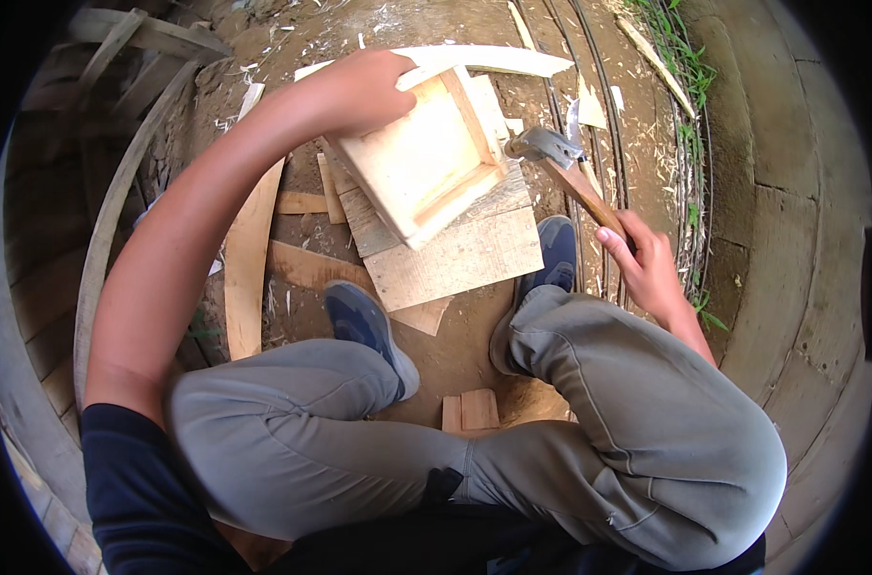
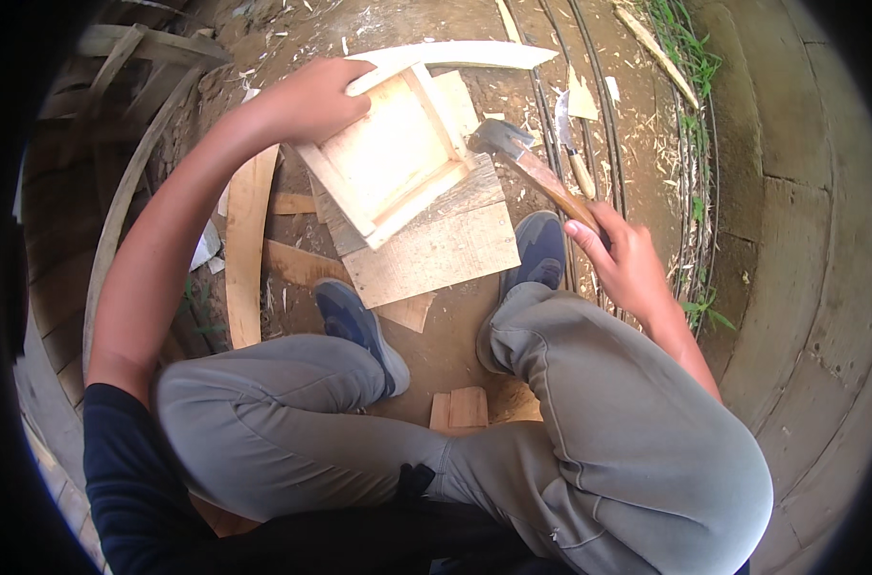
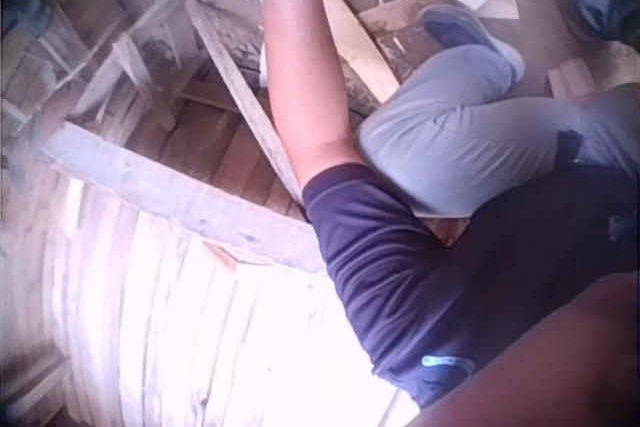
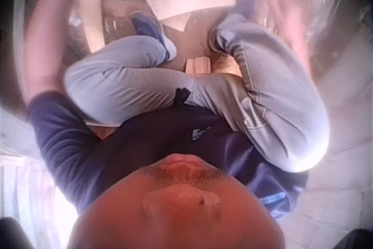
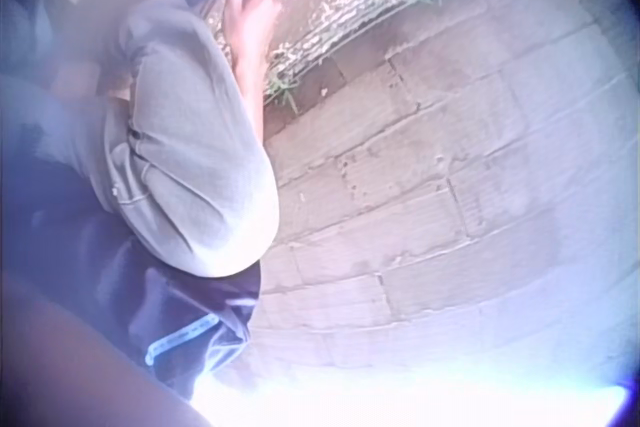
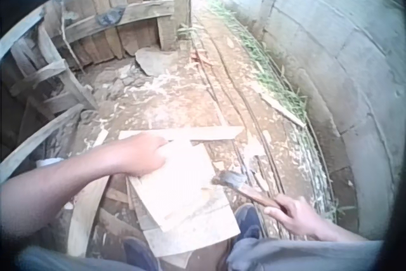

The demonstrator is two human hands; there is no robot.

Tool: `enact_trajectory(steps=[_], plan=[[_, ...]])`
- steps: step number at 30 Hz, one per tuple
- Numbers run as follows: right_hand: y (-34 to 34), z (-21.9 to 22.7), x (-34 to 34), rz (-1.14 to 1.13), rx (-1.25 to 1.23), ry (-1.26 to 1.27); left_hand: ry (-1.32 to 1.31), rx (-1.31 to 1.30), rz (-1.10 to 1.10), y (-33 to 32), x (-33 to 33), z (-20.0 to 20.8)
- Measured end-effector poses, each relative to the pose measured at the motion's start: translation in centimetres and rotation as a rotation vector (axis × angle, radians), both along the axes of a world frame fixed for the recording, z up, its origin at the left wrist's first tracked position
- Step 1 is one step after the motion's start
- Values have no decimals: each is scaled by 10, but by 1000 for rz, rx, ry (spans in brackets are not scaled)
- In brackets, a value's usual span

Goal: The person assembles a small wooden box by hammering nails into pre-cut wooden pieces. They repeatedly position the pieces and strike them with a hammer to join the frame.

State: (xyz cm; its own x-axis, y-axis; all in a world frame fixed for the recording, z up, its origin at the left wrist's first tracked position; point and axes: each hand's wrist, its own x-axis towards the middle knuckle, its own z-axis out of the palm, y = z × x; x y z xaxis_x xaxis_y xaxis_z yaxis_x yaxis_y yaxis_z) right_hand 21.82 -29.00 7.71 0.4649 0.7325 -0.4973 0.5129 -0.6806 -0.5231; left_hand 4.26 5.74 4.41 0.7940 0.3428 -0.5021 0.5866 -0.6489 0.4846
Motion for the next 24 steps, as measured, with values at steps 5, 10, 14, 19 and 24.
enact_trajectory(steps=[5,10,14,19,24], plan=[[-1,-23,9,-33,42,58,-42,-34,60,1,-24,-16],[-1,-19,11,-59,59,82,53,-70,54,6,-25,-24],[1,-20,11,-57,81,89,82,-208,110,5,-23,-17],[1,-18,11,-39,83,96,95,-252,132,6,-13,-1],[2,-12,9,-11,56,89,269,-262,102,16,4,7]])
